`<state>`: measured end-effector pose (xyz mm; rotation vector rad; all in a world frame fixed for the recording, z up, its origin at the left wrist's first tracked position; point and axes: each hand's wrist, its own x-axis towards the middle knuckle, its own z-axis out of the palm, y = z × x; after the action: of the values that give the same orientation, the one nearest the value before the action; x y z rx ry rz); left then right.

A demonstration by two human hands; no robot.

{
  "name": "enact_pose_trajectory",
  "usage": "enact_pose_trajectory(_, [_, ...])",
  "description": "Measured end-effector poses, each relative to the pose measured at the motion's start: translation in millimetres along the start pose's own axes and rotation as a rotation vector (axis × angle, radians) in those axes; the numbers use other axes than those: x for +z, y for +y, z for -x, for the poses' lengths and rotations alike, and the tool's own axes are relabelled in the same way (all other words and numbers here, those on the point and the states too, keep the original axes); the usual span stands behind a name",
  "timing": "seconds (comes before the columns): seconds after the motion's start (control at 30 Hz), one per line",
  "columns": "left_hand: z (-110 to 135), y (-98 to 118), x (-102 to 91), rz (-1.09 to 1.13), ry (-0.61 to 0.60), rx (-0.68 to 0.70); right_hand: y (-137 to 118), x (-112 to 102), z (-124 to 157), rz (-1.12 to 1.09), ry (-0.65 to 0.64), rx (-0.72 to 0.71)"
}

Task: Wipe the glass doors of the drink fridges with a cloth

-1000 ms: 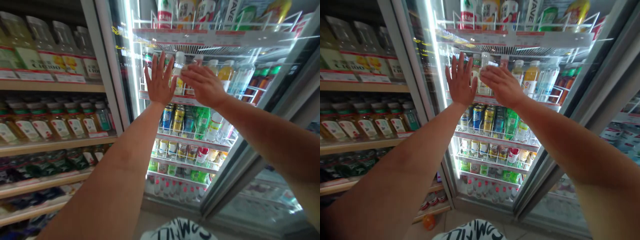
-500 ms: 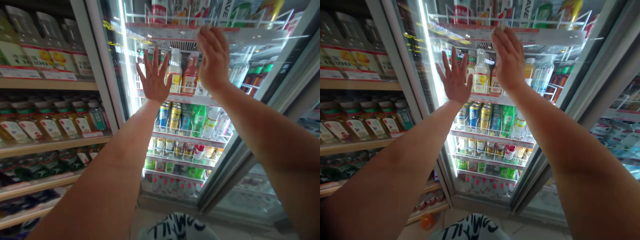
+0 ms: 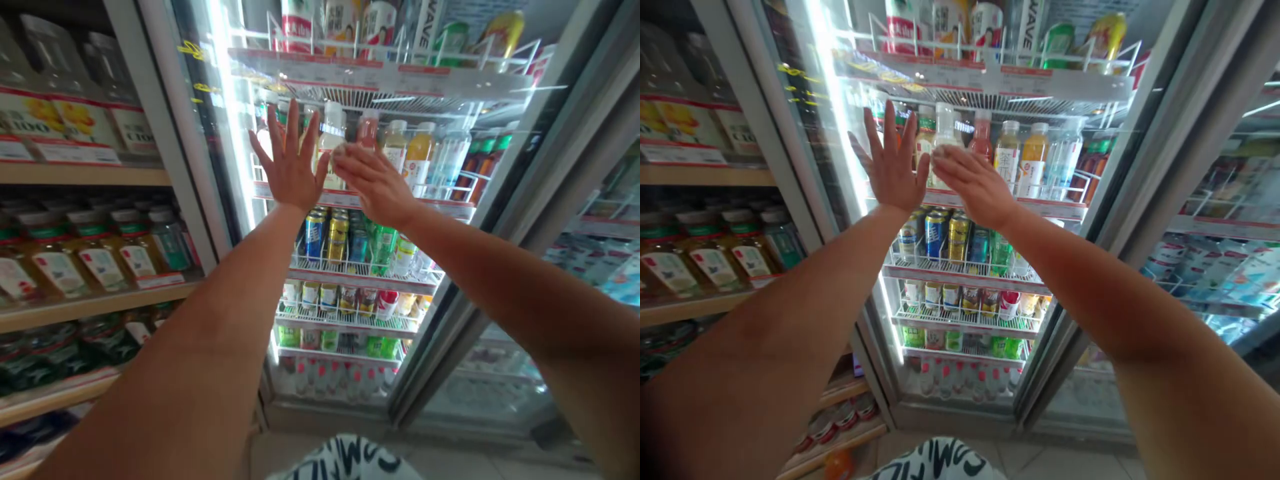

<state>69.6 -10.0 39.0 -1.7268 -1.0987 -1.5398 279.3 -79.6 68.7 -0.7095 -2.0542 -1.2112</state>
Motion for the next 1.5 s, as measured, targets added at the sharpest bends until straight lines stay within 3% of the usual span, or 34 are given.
enact_pose_trajectory(0.07, [-0.3,1.4,-0.8,-0.040,-0.014,-0.006,4.2,-2.9,4.0,0.018,-0.011,-0.041])
enact_pose_trajectory(0.17, [1.2,2.6,-7.9,-0.011,-0.034,0.034,16.4,-12.9,6.0,0.119,0.243,0.135])
enact_pose_trajectory(0.23, [2.3,2.9,-12.4,0.044,-0.046,0.021,11.7,-14.9,10.6,0.121,0.307,0.182])
enact_pose_trajectory(0.4, [3.3,4.2,-14.6,0.089,-0.048,0.001,-13.7,-9.1,21.5,-0.054,-0.060,-0.182])
enact_pose_trajectory(0.43, [3.2,4.7,-14.3,0.084,-0.047,-0.004,-9.4,-10.4,18.9,-0.042,-0.048,-0.172])
enact_pose_trajectory(0.53, [3.0,6.3,-15.0,0.090,-0.057,-0.020,13.1,-16.1,5.9,0.060,0.207,0.063])
enact_pose_trajectory(0.6, [2.5,6.8,-17.2,0.116,-0.080,-0.023,16.1,-14.7,2.1,0.085,0.303,0.160])
enact_pose_trajectory(0.63, [1.9,6.5,-18.6,0.116,-0.085,-0.033,11.2,-11.9,3.1,0.065,0.277,0.136])
enact_pose_trajectory(0.73, [-1.2,2.6,-22.2,0.077,-0.104,-0.033,-12.8,-3.3,11.2,-0.077,-0.030,-0.129])
enact_pose_trajectory(0.8, [-4.0,-2.3,-23.3,0.057,-0.118,-0.003,-16.9,-3.7,12.6,-0.117,-0.147,-0.203])
enact_pose_trajectory(0.87, [-6.0,-7.0,-23.1,0.066,-0.128,0.033,-6.7,-8.0,8.1,-0.070,-0.047,-0.080])
enact_pose_trajectory(0.93, [-6.4,-9.7,-21.7,0.083,-0.124,0.050,6.1,-10.5,2.2,0.002,0.163,0.107])
enact_pose_trajectory(1.0, [-5.4,-9.6,-19.6,0.092,-0.105,0.049,8.8,-7.5,0.2,0.028,0.269,0.168])
enact_pose_trajectory(1.13, [-3.8,-5.5,-18.4,0.085,-0.048,0.023,-5.6,1.4,5.3,-0.099,-0.015,-0.108])
enact_pose_trajectory(1.17, [-3.8,-4.6,-19.2,0.105,-0.043,0.014,-5.8,0.4,5.6,-0.115,-0.045,-0.118])
enact_pose_trajectory(1.33, [-4.3,-3.1,-24.8,0.156,-0.098,-0.007,9.1,-11.1,-0.3,0.041,0.277,0.184])
enact_pose_trajectory(1.5, [-1.0,-2.9,-26.3,0.081,-0.066,0.027,2.5,-7.2,-4.4,-0.053,0.029,-0.115])
